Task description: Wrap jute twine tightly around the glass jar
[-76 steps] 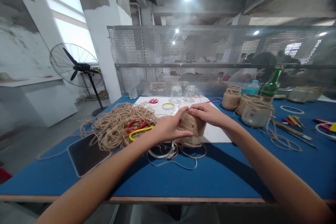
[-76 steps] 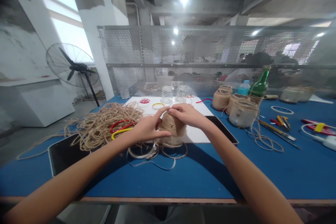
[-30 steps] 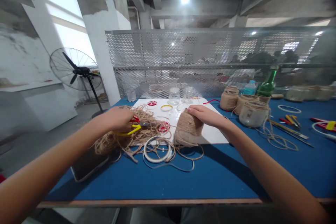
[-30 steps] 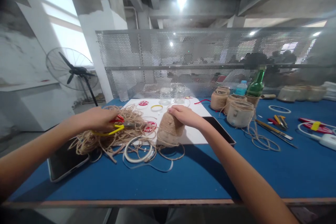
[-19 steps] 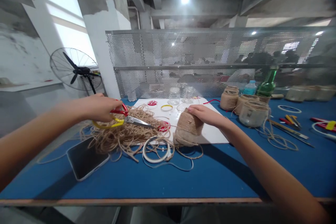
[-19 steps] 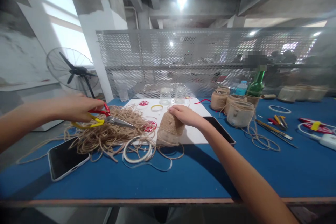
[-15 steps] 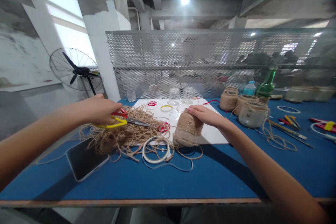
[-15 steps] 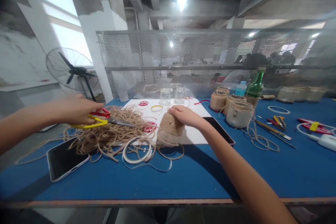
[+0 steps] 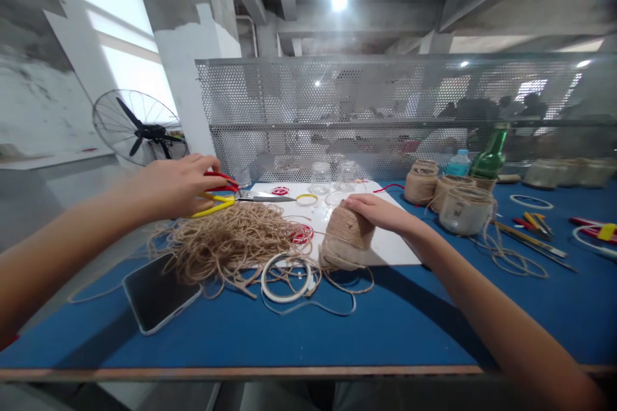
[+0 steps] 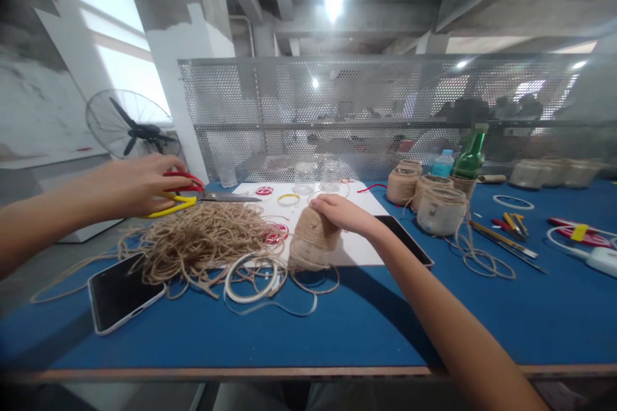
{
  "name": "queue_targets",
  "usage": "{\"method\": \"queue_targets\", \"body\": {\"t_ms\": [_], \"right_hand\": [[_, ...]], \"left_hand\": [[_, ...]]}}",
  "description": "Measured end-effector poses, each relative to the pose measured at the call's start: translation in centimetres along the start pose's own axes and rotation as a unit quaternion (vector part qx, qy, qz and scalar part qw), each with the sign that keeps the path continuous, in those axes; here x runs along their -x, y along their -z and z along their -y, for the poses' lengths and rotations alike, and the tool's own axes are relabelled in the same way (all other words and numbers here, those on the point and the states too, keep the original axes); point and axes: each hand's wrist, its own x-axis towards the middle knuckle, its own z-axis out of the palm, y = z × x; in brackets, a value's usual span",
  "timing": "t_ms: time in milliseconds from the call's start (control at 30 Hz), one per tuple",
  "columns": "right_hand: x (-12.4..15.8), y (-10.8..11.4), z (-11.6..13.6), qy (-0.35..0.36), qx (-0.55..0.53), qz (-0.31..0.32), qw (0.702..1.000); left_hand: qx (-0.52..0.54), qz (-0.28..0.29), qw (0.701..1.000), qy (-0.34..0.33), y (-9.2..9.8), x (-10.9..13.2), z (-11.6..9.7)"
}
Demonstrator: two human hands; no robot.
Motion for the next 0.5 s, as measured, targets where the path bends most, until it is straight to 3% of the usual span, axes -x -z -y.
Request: {"method": "queue_targets", "body": {"t_ms": [100, 300, 500], "right_hand": [[0.0, 0.1, 0.1, -0.004, -0.008, 0.004, 1.0], [0.1, 0.1, -0.2, -0.03, -0.056, 0.003, 0.998], [-0.1, -0.1, -0.8, -0.049, -0.106, -0.007, 0.993]], "left_hand": [[-0.064, 0.022, 0.994, -0.085, 0.0, -0.6, -0.4], [-0.08, 0.059, 0.992, -0.076, -2.0, -0.8, -4.8], [-0.028, 0.013, 0.989, -0.146, -4.1, -1.7, -9.4]]}}
